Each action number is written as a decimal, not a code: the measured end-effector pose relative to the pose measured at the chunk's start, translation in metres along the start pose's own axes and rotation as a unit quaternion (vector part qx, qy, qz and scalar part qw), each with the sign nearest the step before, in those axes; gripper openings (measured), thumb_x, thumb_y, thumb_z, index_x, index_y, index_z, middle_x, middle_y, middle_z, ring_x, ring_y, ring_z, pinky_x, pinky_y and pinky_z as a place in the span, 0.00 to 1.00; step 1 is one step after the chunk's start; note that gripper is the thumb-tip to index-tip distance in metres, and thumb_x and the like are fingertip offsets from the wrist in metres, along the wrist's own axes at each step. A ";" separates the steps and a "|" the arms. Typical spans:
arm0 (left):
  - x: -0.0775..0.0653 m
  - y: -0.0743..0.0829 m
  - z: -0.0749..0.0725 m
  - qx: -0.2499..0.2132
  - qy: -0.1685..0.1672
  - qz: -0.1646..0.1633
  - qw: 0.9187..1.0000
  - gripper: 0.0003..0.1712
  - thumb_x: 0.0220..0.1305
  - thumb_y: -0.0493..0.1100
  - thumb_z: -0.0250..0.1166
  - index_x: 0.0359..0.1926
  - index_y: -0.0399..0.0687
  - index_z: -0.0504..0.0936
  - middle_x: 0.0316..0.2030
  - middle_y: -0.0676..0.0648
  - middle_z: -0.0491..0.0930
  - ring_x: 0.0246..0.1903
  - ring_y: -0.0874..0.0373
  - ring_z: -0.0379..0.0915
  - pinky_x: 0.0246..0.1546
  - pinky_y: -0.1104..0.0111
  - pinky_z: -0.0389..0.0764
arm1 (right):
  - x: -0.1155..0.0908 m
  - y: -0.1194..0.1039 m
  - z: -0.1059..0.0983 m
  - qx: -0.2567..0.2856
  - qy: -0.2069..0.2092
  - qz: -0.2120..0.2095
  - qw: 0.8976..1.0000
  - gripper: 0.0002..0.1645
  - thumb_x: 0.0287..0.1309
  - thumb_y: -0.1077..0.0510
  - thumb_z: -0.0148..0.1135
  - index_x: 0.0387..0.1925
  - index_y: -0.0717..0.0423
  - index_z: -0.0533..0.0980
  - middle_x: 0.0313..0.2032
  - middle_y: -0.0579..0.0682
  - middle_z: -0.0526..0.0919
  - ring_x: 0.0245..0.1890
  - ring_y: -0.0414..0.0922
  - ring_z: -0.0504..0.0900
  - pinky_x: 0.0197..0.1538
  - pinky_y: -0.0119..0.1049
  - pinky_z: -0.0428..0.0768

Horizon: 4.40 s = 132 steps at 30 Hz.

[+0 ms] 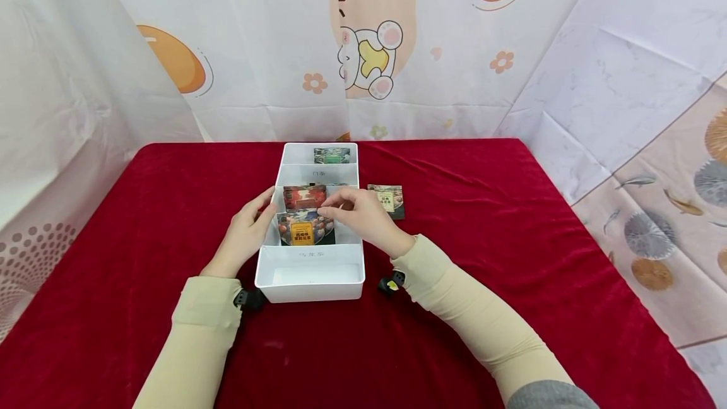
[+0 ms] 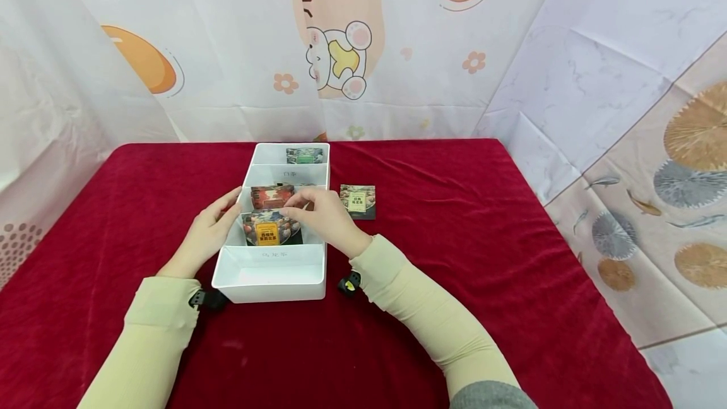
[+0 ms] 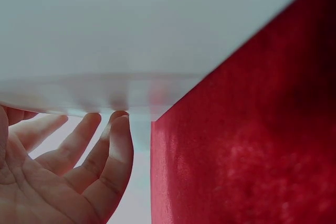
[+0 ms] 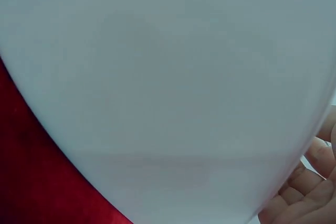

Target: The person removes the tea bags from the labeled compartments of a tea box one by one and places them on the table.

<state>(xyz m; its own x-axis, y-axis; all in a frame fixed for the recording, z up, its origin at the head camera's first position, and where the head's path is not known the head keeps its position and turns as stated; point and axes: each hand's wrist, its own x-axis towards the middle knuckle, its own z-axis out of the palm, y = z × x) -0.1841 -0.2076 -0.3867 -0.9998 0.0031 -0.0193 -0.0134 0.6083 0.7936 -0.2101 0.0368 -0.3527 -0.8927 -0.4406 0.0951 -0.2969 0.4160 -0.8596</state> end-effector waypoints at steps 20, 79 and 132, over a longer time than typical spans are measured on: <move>0.000 0.002 0.000 0.000 -0.009 -0.007 1.000 0.32 0.79 0.52 0.42 0.78 0.48 0.52 0.75 0.36 0.55 0.73 0.35 0.52 0.68 0.37 0.58 | -0.002 0.011 0.013 -0.077 0.033 -0.059 0.995 0.11 0.60 0.53 0.69 0.42 0.54 0.84 0.32 0.46 0.84 0.26 0.40 0.75 0.28 0.28 0.74; -0.001 0.004 -0.001 -0.007 0.007 0.018 1.000 0.31 0.79 0.48 0.44 0.77 0.45 0.56 0.74 0.36 0.59 0.69 0.37 0.60 0.67 0.41 0.63 | -0.017 0.005 0.010 -0.192 -0.011 -0.102 0.976 0.19 0.62 0.64 0.65 0.55 0.55 0.81 0.46 0.51 0.88 0.41 0.44 0.84 0.43 0.33 0.81; 0.000 -0.001 0.000 -0.013 -0.004 0.009 1.000 0.32 0.79 0.52 0.43 0.78 0.47 0.53 0.74 0.37 0.58 0.68 0.37 0.62 0.67 0.41 0.63 | -0.015 0.032 -0.034 0.289 0.257 -0.072 0.919 0.13 0.60 0.74 0.60 0.47 0.69 0.74 0.29 0.35 0.85 0.24 0.34 0.78 0.27 0.26 0.76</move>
<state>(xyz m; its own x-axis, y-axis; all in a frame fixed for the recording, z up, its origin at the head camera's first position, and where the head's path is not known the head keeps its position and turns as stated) -0.1838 -0.2081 -0.3874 -0.9998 0.0194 -0.0092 0.0040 0.5874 0.8093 -0.2175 0.0841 -0.3650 -0.9443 0.0387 0.3268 -0.3284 -0.1742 -0.9283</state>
